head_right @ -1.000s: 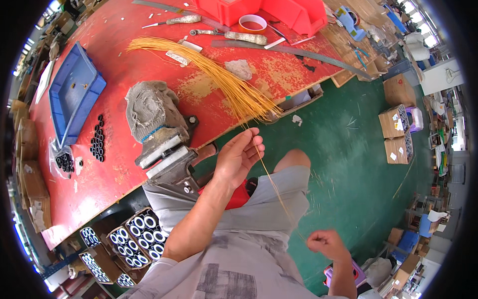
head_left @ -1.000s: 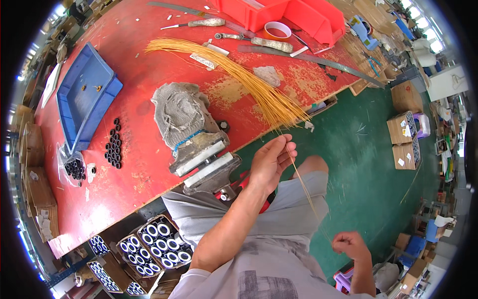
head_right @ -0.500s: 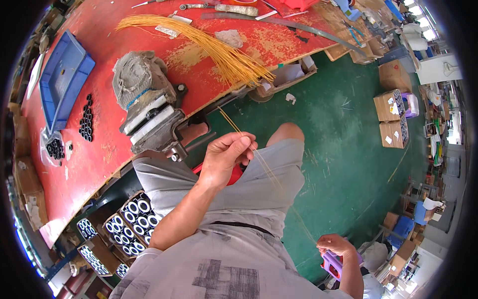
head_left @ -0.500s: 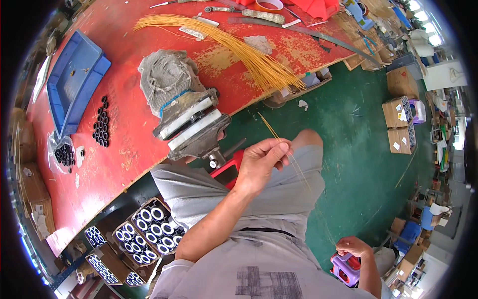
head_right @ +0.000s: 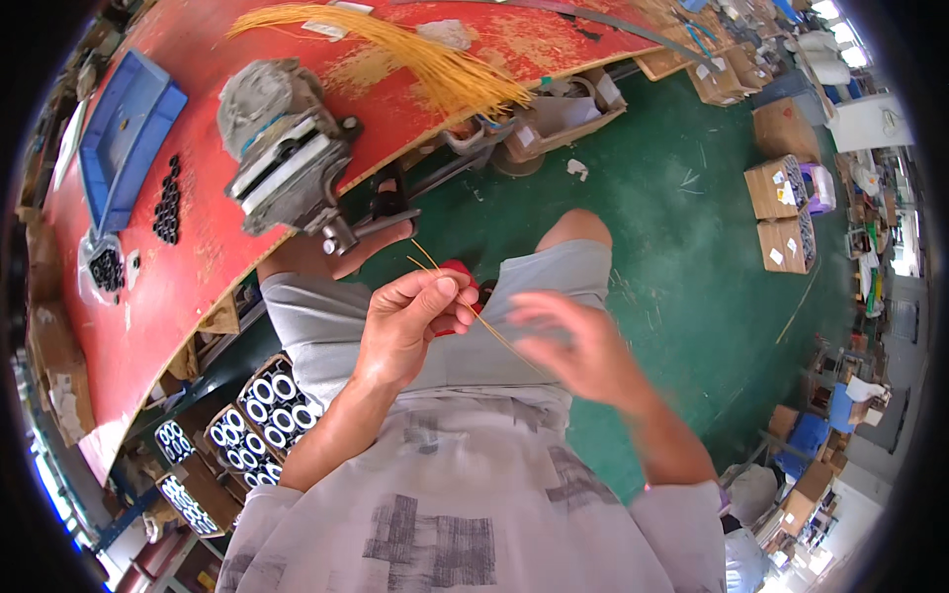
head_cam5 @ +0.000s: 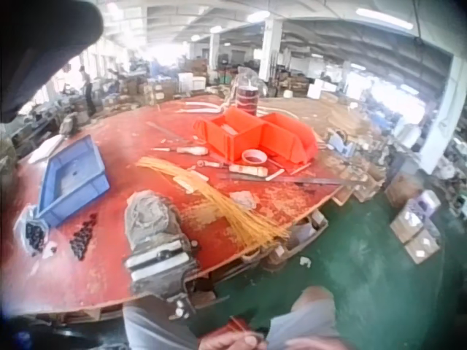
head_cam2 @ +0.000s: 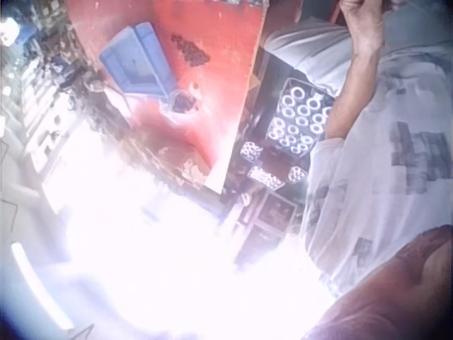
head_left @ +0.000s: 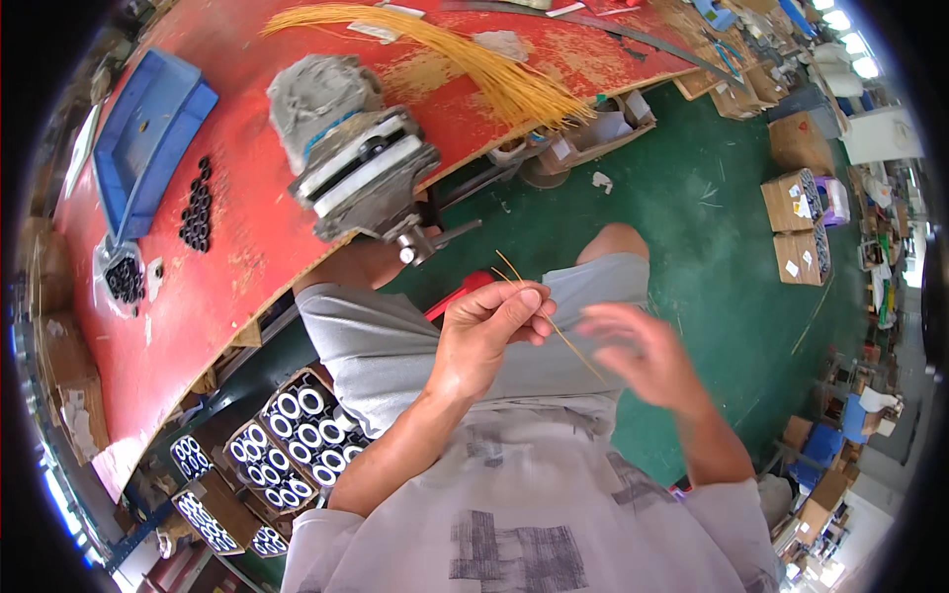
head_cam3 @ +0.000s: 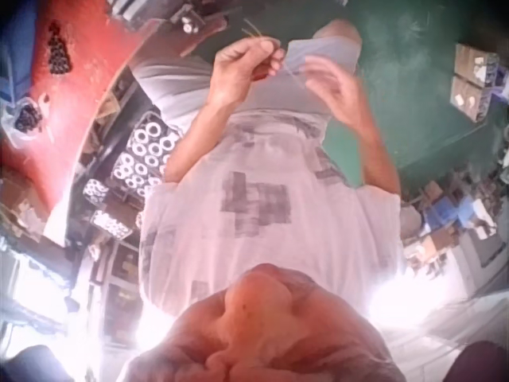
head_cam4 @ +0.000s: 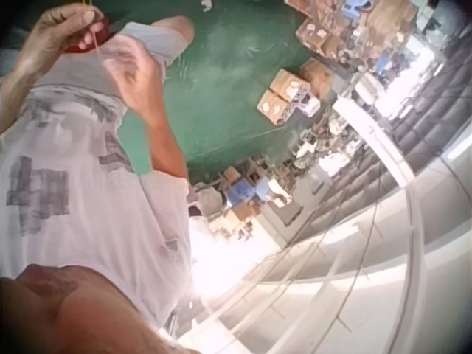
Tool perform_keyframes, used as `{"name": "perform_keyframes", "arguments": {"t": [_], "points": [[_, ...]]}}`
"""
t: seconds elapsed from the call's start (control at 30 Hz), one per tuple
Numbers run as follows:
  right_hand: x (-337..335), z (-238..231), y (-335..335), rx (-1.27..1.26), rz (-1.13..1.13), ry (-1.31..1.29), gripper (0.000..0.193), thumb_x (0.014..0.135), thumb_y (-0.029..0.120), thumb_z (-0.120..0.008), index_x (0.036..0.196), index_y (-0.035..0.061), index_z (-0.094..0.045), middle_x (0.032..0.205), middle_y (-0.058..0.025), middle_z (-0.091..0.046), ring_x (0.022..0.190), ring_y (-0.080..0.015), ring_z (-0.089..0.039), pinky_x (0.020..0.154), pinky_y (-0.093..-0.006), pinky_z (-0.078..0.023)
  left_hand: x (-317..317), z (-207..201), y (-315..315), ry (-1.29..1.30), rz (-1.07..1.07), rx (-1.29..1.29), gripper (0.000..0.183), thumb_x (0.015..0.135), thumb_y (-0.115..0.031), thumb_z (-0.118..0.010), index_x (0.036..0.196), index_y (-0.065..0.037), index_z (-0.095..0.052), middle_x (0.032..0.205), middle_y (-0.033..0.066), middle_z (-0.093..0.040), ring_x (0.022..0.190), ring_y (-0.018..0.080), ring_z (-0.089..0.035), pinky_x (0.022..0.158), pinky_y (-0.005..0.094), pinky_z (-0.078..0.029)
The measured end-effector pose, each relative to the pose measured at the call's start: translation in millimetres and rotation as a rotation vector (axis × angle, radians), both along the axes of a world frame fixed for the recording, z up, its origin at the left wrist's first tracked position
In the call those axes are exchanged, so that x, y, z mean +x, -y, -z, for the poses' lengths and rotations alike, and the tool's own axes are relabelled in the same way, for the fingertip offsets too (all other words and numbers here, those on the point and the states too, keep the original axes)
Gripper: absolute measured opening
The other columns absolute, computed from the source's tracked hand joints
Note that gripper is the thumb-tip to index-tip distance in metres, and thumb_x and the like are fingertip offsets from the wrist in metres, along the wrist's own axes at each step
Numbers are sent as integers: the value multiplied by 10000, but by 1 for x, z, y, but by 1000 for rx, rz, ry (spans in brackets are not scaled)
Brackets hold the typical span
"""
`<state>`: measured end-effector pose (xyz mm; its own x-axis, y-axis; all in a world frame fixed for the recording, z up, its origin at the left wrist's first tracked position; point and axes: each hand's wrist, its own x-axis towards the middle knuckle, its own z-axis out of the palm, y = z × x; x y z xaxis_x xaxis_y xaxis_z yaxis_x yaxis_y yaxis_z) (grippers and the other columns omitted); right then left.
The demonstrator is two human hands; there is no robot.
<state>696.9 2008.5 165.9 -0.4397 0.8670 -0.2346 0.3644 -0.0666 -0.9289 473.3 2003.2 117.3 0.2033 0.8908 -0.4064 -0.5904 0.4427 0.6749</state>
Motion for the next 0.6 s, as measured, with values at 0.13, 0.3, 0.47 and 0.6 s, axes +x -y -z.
{"name": "perform_keyframes", "arguments": {"t": [0.13,0.3,0.47,0.6], "points": [[-65,12,5,74,-8,28,197,934,106,-654,1102,7,-629,850,-60,-719,716,-132,-672,659,-273,-531,-18,-1,18,-51,-85,-2,221,977,-181,-630,1076,2,-707,961,102,-716,780,144,-665,683,290,-563],[-89,23,21,-138,102,-147,102,975,101,-612,987,6,-646,711,-47,-668,537,-57,-547,487,-222,-436,-40,4,23,-3,-158,-44,252,969,-179,-641,1134,6,-691,971,119,-717,754,150,-660,665,292,-558],[-101,19,23,-282,131,-196,116,989,88,-576,974,-13,-630,734,-68,-661,562,-64,-561,495,-202,-447,-53,11,14,180,-169,-109,261,955,-189,-661,1128,4,-692,938,121,-721,697,154,-662,620,282,-554],[-103,19,20,-300,159,-198,121,987,84,-571,990,-24,-626,754,-80,-665,576,-70,-569,500,-207,-458,-53,5,7,156,-156,-125,244,955,-180,-661,1109,5,-697,916,116,-720,687,153,-661,602,278,-548]]}}
